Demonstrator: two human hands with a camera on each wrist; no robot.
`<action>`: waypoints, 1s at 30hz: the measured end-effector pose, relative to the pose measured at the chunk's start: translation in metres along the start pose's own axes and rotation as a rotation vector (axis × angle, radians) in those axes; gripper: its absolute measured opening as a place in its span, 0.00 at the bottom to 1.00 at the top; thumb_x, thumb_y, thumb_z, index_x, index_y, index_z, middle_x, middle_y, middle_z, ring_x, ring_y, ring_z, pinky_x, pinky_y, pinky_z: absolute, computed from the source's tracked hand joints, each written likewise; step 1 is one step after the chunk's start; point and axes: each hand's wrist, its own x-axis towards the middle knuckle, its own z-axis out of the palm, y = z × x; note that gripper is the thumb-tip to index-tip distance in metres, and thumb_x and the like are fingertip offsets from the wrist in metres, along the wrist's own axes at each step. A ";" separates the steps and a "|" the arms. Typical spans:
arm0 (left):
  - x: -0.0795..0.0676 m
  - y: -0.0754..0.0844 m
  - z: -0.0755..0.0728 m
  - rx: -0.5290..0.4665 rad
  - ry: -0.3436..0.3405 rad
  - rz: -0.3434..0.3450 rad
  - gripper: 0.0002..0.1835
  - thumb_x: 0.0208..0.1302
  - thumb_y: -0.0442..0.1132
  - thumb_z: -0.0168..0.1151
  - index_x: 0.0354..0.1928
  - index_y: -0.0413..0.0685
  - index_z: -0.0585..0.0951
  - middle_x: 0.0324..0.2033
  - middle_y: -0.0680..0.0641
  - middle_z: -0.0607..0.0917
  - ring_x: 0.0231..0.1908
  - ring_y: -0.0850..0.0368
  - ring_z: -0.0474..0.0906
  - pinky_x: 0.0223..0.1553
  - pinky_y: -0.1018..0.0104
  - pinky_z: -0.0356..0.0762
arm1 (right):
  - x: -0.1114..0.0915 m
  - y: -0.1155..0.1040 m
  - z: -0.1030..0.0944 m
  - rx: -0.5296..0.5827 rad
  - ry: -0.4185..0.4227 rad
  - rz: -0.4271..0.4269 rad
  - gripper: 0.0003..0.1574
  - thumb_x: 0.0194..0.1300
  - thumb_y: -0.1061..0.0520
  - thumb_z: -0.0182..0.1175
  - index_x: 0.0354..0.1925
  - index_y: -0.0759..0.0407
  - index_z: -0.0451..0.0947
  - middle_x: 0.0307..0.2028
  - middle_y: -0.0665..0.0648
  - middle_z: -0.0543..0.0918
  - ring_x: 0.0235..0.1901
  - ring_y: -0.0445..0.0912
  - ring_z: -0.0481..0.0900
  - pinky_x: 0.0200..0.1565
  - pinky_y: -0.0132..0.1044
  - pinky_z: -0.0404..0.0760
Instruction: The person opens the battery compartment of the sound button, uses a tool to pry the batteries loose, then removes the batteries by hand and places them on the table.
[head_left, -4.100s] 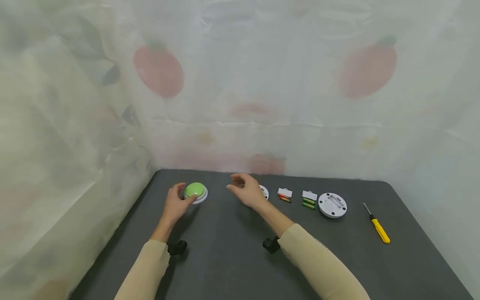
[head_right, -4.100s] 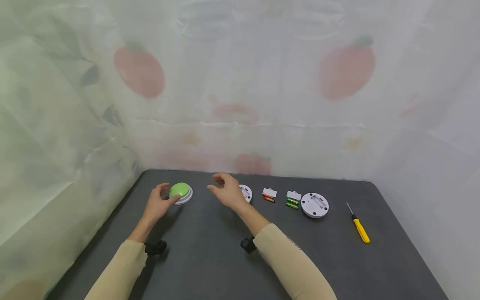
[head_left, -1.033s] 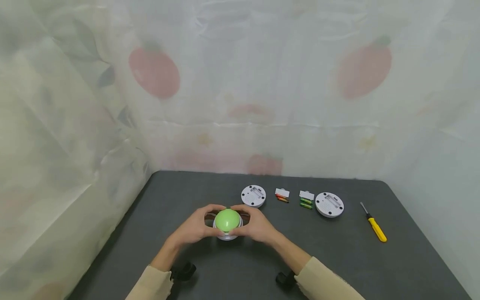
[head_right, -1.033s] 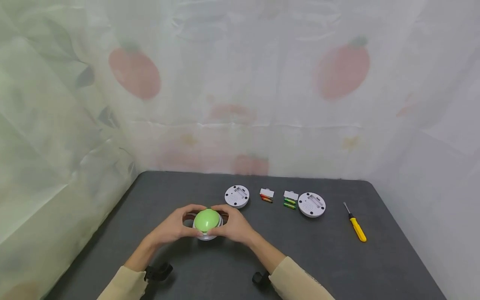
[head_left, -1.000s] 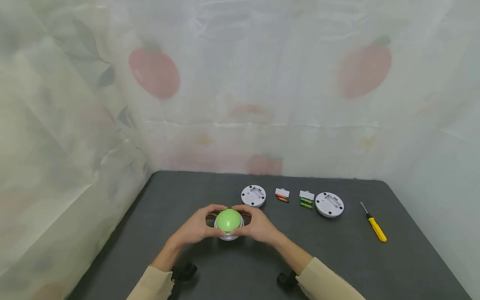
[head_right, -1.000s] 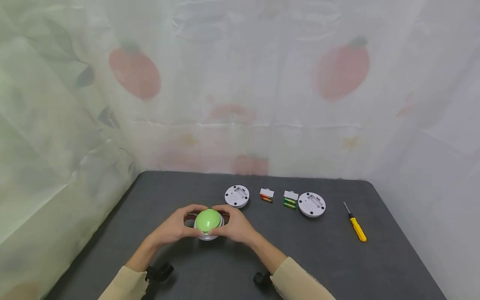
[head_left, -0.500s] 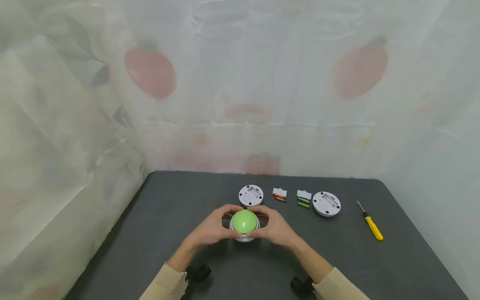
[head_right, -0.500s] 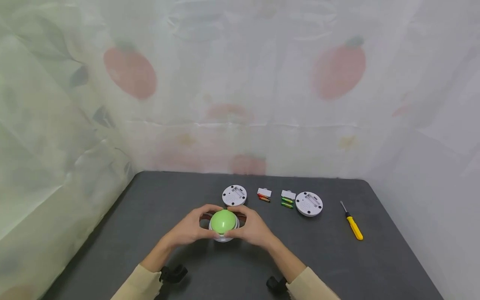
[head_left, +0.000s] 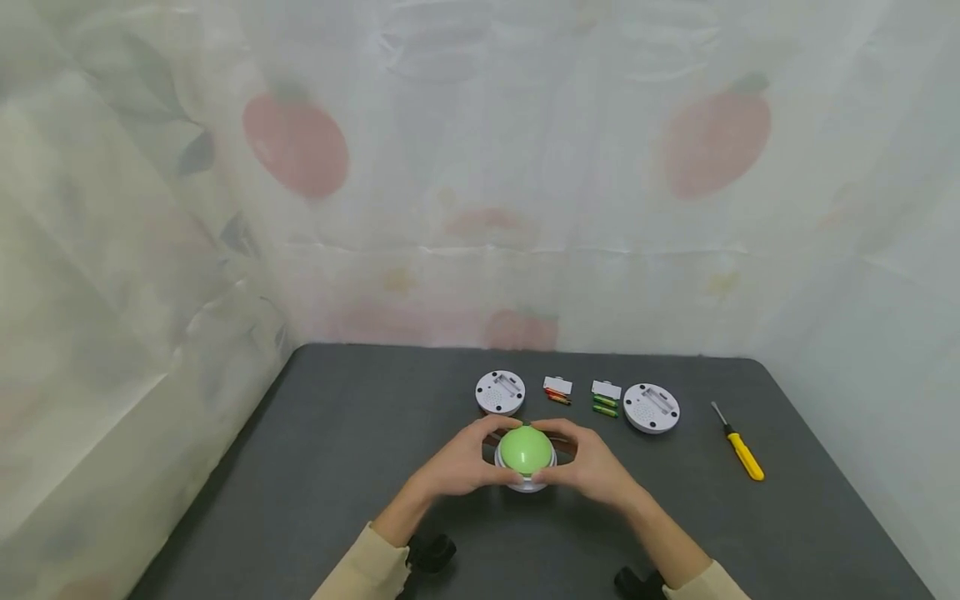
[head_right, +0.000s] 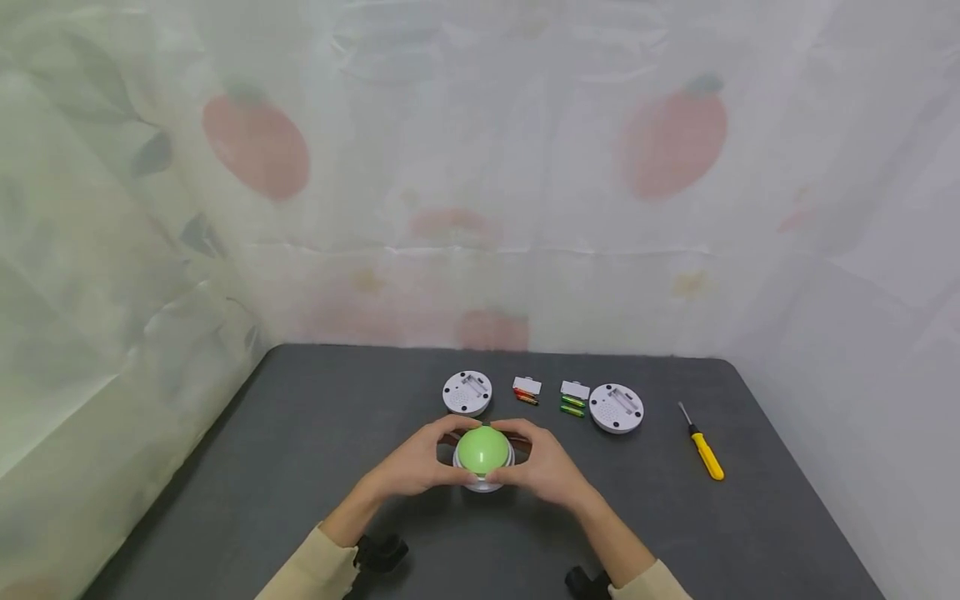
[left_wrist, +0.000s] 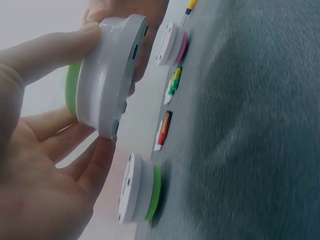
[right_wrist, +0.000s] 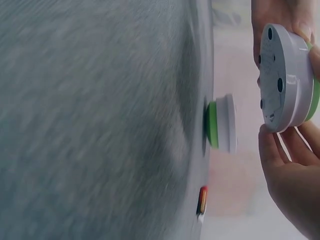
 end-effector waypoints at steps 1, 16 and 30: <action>0.002 0.001 0.003 0.006 -0.007 -0.009 0.38 0.57 0.49 0.78 0.68 0.50 0.74 0.58 0.53 0.78 0.54 0.56 0.75 0.56 0.52 0.74 | -0.002 0.001 -0.003 -0.002 0.000 0.003 0.41 0.56 0.55 0.78 0.66 0.59 0.74 0.62 0.58 0.78 0.62 0.58 0.76 0.62 0.45 0.74; 0.012 0.009 0.011 -0.001 -0.029 -0.035 0.39 0.58 0.52 0.76 0.70 0.50 0.74 0.59 0.55 0.78 0.55 0.57 0.75 0.57 0.51 0.74 | -0.013 0.001 -0.017 0.017 -0.005 0.038 0.40 0.59 0.56 0.76 0.67 0.60 0.73 0.63 0.61 0.77 0.63 0.59 0.75 0.59 0.38 0.75; 0.015 0.010 0.005 0.006 -0.076 0.013 0.43 0.58 0.52 0.77 0.73 0.49 0.69 0.63 0.54 0.75 0.59 0.54 0.74 0.60 0.47 0.72 | -0.008 -0.004 -0.024 -0.004 -0.004 0.050 0.39 0.60 0.54 0.75 0.66 0.59 0.75 0.62 0.60 0.78 0.62 0.57 0.76 0.59 0.53 0.75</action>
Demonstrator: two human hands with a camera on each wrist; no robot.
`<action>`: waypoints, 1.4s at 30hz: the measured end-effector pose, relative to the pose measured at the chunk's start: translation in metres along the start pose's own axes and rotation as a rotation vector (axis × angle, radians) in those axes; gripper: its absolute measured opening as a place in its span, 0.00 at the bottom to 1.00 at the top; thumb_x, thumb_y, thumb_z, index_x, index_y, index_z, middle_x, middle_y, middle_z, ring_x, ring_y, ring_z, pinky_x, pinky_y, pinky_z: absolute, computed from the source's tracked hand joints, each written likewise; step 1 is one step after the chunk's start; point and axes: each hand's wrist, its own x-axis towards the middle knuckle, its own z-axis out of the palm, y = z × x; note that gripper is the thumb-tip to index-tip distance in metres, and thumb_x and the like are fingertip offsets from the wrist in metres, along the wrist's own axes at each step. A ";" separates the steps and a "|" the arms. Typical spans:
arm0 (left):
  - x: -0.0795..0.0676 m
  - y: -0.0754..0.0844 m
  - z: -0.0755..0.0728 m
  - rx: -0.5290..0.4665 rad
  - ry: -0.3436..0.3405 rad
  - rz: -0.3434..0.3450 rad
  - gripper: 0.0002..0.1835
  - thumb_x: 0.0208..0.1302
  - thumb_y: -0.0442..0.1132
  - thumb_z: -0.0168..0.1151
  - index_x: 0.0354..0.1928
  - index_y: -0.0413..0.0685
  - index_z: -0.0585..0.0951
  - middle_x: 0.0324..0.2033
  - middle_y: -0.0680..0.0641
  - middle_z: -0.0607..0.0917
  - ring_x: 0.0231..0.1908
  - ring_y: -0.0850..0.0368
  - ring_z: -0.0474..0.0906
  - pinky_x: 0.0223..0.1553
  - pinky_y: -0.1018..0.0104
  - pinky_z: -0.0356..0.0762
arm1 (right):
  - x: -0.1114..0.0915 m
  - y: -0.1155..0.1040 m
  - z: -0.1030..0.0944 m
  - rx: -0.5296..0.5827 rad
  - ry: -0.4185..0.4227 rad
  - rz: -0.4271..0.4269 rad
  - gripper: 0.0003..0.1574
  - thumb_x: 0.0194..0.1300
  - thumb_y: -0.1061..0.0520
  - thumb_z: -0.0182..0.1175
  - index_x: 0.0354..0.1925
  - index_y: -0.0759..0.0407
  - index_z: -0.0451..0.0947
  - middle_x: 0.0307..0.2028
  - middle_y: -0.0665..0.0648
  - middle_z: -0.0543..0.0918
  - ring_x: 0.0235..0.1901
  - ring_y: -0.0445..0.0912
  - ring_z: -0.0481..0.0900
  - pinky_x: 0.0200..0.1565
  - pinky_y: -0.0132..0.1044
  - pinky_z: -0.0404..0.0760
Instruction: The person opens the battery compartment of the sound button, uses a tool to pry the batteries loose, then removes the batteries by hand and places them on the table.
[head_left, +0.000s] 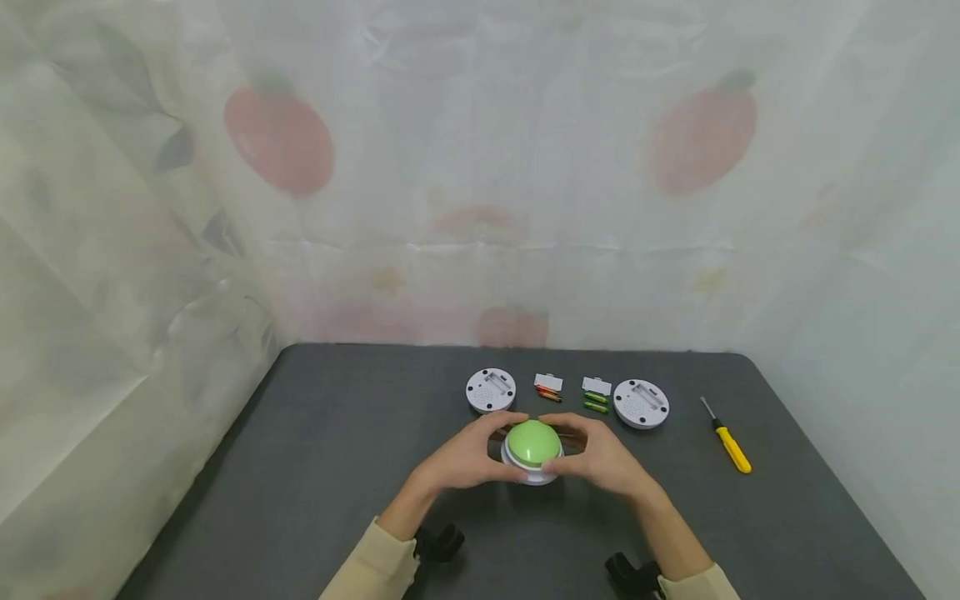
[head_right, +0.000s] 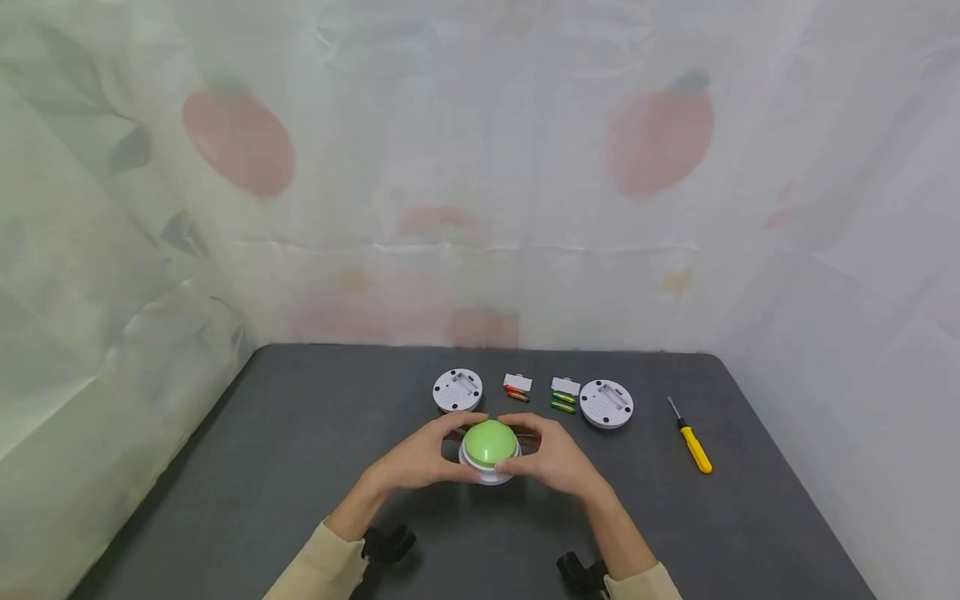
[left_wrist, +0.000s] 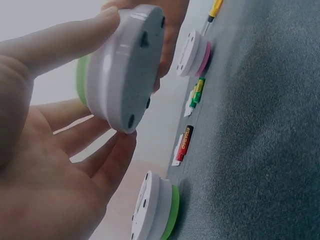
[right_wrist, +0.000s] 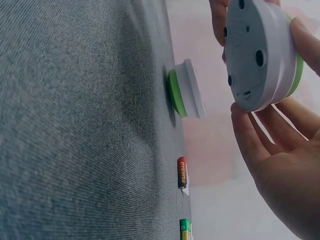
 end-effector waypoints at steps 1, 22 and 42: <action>0.000 0.000 0.000 0.006 -0.006 0.005 0.44 0.57 0.52 0.77 0.73 0.50 0.69 0.64 0.54 0.75 0.59 0.55 0.73 0.60 0.49 0.72 | 0.000 0.000 -0.001 0.003 -0.001 0.003 0.39 0.60 0.54 0.75 0.66 0.59 0.75 0.62 0.60 0.78 0.62 0.58 0.76 0.59 0.53 0.75; -0.003 -0.002 0.000 -0.029 -0.013 -0.017 0.40 0.60 0.52 0.74 0.72 0.52 0.69 0.61 0.57 0.76 0.59 0.57 0.73 0.60 0.51 0.72 | -0.005 -0.004 -0.004 0.088 -0.037 0.052 0.35 0.69 0.54 0.67 0.69 0.64 0.70 0.62 0.63 0.77 0.57 0.55 0.79 0.52 0.39 0.79; 0.003 -0.006 -0.005 -0.154 0.047 -0.038 0.26 0.73 0.53 0.61 0.66 0.46 0.76 0.51 0.49 0.83 0.51 0.51 0.82 0.51 0.57 0.78 | -0.002 -0.010 -0.008 0.084 -0.074 0.033 0.34 0.69 0.57 0.66 0.70 0.58 0.69 0.62 0.61 0.76 0.58 0.55 0.79 0.53 0.40 0.80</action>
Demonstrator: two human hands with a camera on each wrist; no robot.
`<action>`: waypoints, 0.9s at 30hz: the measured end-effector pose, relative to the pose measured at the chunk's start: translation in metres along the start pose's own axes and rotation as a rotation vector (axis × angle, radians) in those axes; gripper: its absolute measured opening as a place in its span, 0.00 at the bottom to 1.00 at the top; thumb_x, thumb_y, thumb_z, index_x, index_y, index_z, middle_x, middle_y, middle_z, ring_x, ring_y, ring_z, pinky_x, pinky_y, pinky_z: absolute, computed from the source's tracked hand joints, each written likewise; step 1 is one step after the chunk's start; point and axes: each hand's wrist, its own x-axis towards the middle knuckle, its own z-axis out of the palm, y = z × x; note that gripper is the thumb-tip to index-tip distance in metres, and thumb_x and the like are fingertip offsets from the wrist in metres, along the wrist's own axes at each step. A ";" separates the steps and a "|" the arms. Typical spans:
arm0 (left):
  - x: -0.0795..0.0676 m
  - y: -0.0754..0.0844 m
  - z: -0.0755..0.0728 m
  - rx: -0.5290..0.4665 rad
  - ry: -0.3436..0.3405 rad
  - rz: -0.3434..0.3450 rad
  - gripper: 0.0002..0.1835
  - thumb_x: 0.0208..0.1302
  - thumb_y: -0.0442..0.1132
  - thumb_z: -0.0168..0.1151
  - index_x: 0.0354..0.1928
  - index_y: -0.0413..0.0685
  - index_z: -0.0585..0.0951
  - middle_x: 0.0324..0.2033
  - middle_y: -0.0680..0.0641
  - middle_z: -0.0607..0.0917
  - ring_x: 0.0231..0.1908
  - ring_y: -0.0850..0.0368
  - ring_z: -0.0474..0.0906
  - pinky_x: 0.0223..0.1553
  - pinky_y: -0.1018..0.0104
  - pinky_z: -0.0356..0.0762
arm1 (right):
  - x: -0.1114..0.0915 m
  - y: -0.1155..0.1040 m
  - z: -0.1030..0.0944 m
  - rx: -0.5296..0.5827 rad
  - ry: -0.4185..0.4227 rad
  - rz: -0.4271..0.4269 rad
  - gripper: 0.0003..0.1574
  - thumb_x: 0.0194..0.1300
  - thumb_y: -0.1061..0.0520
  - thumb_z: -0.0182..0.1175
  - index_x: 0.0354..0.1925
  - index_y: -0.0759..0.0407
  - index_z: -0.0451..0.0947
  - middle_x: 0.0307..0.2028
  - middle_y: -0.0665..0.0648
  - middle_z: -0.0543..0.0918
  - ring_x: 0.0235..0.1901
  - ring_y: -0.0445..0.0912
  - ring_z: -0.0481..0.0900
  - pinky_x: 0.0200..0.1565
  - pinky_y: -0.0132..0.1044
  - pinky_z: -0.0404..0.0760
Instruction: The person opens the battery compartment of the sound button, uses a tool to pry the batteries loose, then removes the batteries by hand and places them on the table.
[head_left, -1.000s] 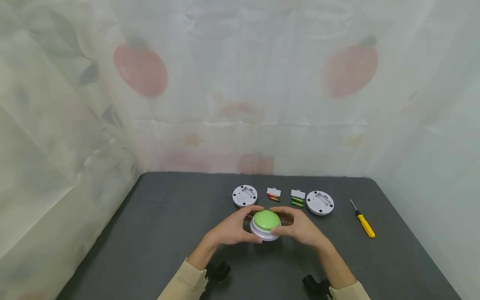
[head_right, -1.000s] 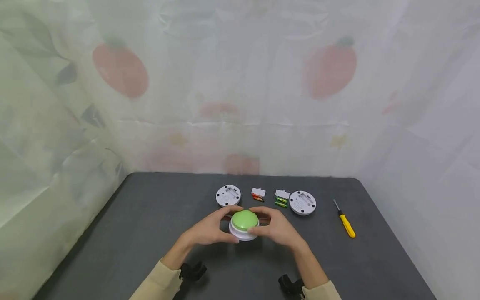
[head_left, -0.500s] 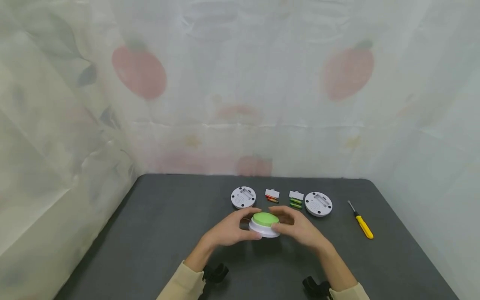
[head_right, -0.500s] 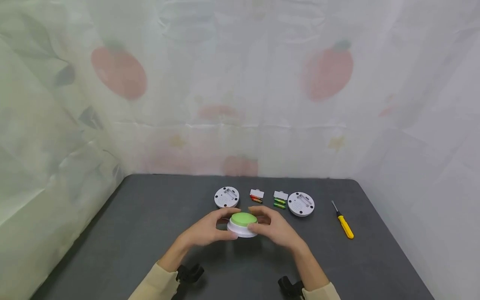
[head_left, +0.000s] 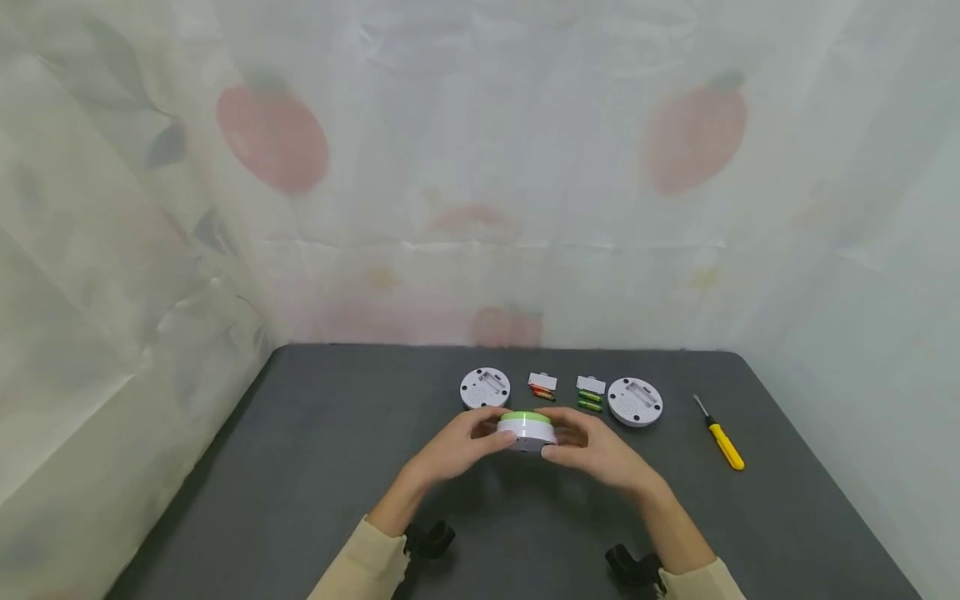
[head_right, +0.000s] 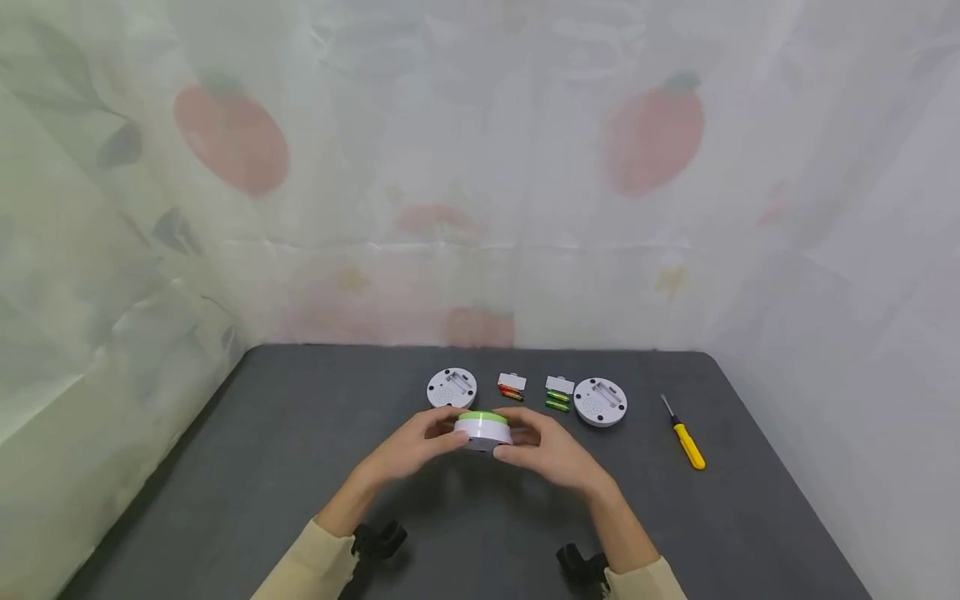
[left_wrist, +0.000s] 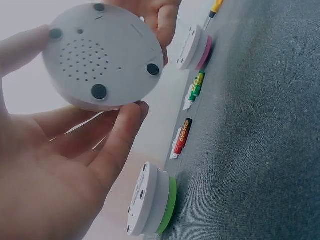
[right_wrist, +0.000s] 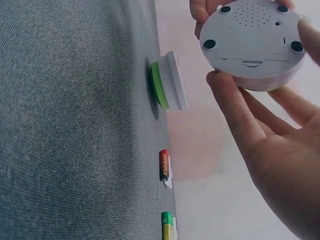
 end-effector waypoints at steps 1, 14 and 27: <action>0.001 0.000 0.000 -0.007 0.006 0.007 0.26 0.74 0.53 0.60 0.65 0.45 0.76 0.51 0.49 0.83 0.49 0.51 0.82 0.51 0.55 0.78 | 0.001 -0.001 0.000 -0.002 0.002 -0.006 0.35 0.70 0.57 0.66 0.71 0.59 0.69 0.62 0.62 0.76 0.58 0.56 0.79 0.53 0.40 0.80; 0.001 0.003 0.001 -0.057 0.032 0.025 0.22 0.78 0.47 0.55 0.63 0.38 0.77 0.49 0.43 0.84 0.43 0.46 0.84 0.49 0.44 0.80 | 0.002 0.000 0.000 0.034 0.033 0.003 0.33 0.71 0.56 0.64 0.69 0.67 0.68 0.58 0.67 0.78 0.53 0.55 0.83 0.51 0.51 0.82; 0.001 0.001 0.001 -0.148 -0.008 0.015 0.23 0.82 0.47 0.48 0.64 0.36 0.75 0.51 0.40 0.82 0.46 0.50 0.83 0.49 0.45 0.80 | 0.004 0.001 0.003 0.035 0.095 0.014 0.29 0.72 0.54 0.63 0.66 0.65 0.73 0.56 0.66 0.81 0.49 0.55 0.84 0.48 0.57 0.82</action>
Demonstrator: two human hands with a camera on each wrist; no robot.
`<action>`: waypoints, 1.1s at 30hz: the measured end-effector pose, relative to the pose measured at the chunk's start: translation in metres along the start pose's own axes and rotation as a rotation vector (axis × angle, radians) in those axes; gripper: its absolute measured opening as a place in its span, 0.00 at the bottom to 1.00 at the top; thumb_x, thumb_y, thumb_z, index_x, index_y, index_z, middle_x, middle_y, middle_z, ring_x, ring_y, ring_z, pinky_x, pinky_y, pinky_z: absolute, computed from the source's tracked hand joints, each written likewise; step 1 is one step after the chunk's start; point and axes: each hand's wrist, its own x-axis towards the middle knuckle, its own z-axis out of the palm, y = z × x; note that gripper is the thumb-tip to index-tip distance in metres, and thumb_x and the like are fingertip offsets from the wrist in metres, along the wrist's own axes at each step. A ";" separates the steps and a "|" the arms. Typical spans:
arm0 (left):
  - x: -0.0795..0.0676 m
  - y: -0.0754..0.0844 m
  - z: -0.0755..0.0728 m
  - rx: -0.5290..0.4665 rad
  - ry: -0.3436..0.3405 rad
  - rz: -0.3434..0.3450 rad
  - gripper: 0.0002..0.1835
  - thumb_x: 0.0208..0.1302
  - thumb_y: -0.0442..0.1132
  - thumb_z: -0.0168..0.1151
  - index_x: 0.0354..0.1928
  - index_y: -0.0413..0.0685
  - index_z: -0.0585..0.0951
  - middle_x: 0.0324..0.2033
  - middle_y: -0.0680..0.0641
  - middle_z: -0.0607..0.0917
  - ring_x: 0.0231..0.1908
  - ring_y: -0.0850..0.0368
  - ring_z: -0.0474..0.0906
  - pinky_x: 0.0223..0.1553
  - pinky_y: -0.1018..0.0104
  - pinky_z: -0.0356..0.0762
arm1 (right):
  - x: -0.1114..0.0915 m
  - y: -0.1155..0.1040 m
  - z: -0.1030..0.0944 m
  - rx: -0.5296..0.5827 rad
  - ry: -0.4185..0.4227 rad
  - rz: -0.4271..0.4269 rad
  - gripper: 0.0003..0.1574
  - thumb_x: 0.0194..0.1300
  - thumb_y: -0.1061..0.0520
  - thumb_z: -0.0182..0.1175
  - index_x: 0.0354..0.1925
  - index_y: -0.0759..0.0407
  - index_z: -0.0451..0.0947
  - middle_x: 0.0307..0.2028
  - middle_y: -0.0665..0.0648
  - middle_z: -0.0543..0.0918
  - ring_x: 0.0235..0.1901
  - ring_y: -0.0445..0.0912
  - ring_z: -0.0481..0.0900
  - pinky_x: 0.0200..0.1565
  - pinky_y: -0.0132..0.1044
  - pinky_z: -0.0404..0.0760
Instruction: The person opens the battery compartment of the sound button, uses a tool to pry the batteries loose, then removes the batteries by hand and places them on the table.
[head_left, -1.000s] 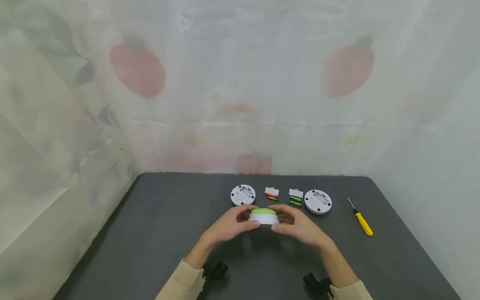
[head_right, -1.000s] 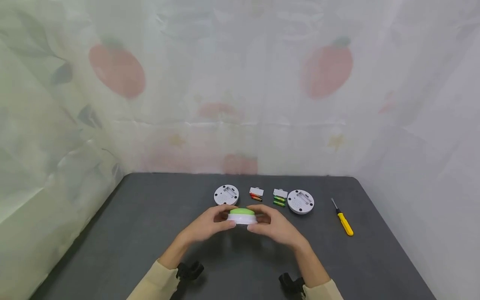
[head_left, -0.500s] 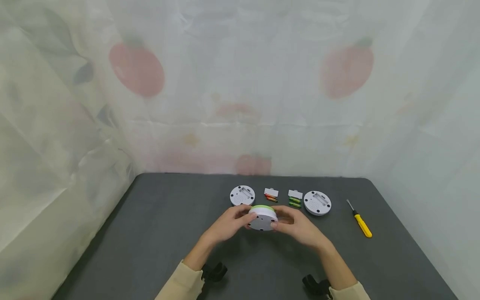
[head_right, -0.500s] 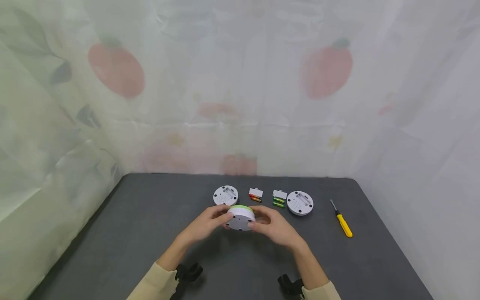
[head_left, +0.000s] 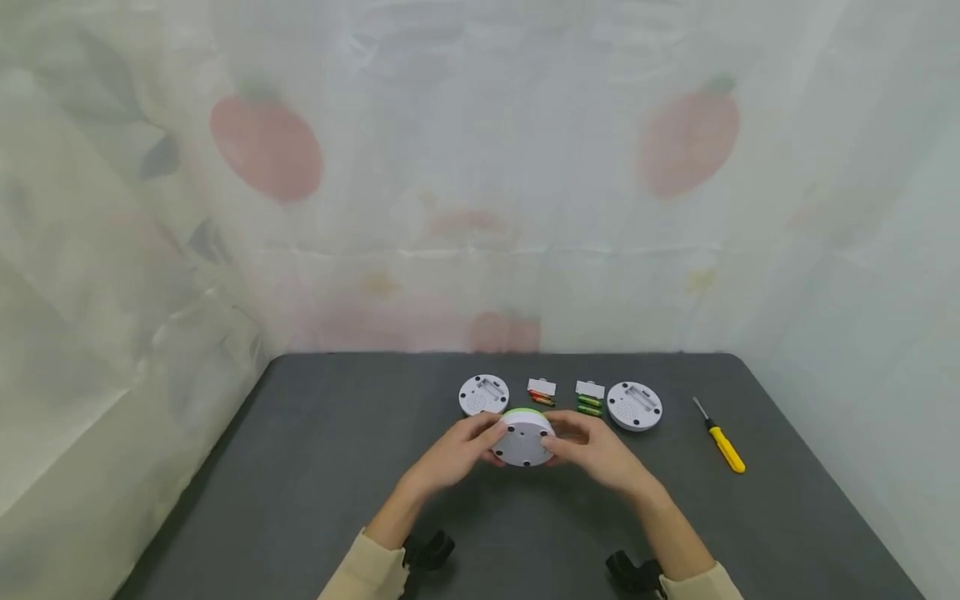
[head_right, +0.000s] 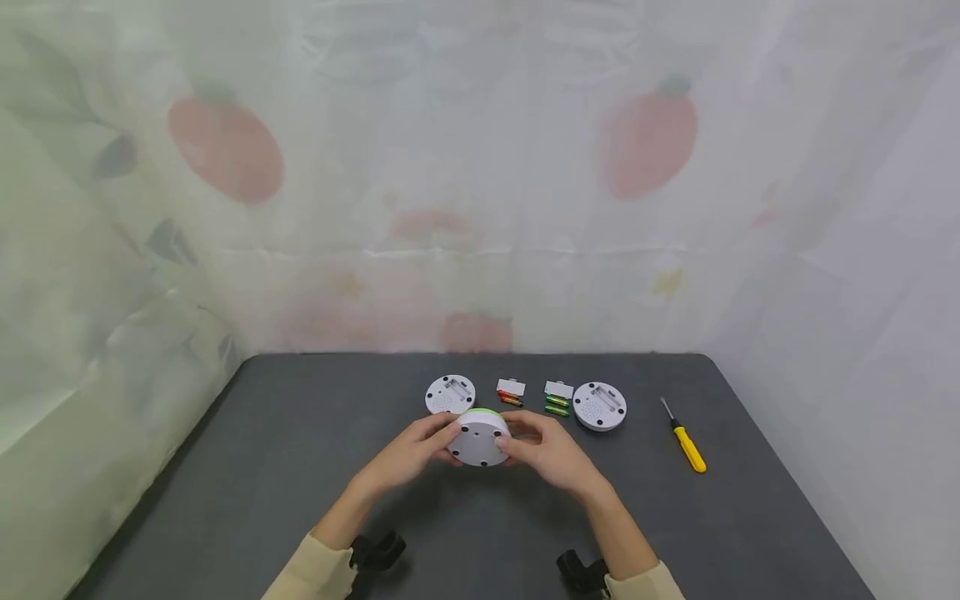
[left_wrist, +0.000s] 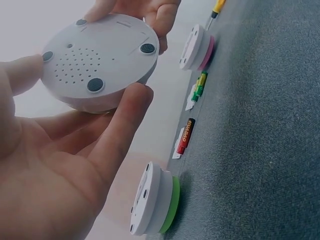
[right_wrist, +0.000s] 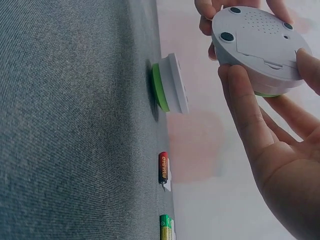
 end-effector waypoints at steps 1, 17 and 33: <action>0.001 0.000 -0.001 0.003 0.001 -0.002 0.23 0.81 0.47 0.48 0.63 0.36 0.75 0.51 0.40 0.82 0.46 0.50 0.83 0.49 0.45 0.80 | 0.001 -0.001 0.000 0.000 0.000 0.001 0.29 0.72 0.54 0.63 0.66 0.65 0.73 0.56 0.66 0.81 0.49 0.55 0.84 0.49 0.57 0.82; 0.001 0.007 -0.007 0.089 0.028 -0.005 0.22 0.80 0.49 0.51 0.64 0.40 0.76 0.51 0.43 0.84 0.47 0.55 0.83 0.49 0.53 0.81 | 0.006 -0.003 -0.001 -0.008 0.010 -0.005 0.27 0.74 0.52 0.62 0.65 0.65 0.74 0.54 0.65 0.82 0.47 0.54 0.84 0.45 0.49 0.84; 0.001 0.004 -0.006 0.088 0.041 -0.013 0.19 0.81 0.46 0.47 0.55 0.38 0.78 0.47 0.45 0.82 0.47 0.57 0.80 0.50 0.61 0.80 | 0.006 -0.001 -0.001 0.017 -0.020 0.006 0.27 0.72 0.54 0.63 0.64 0.67 0.74 0.52 0.65 0.83 0.44 0.54 0.85 0.44 0.53 0.84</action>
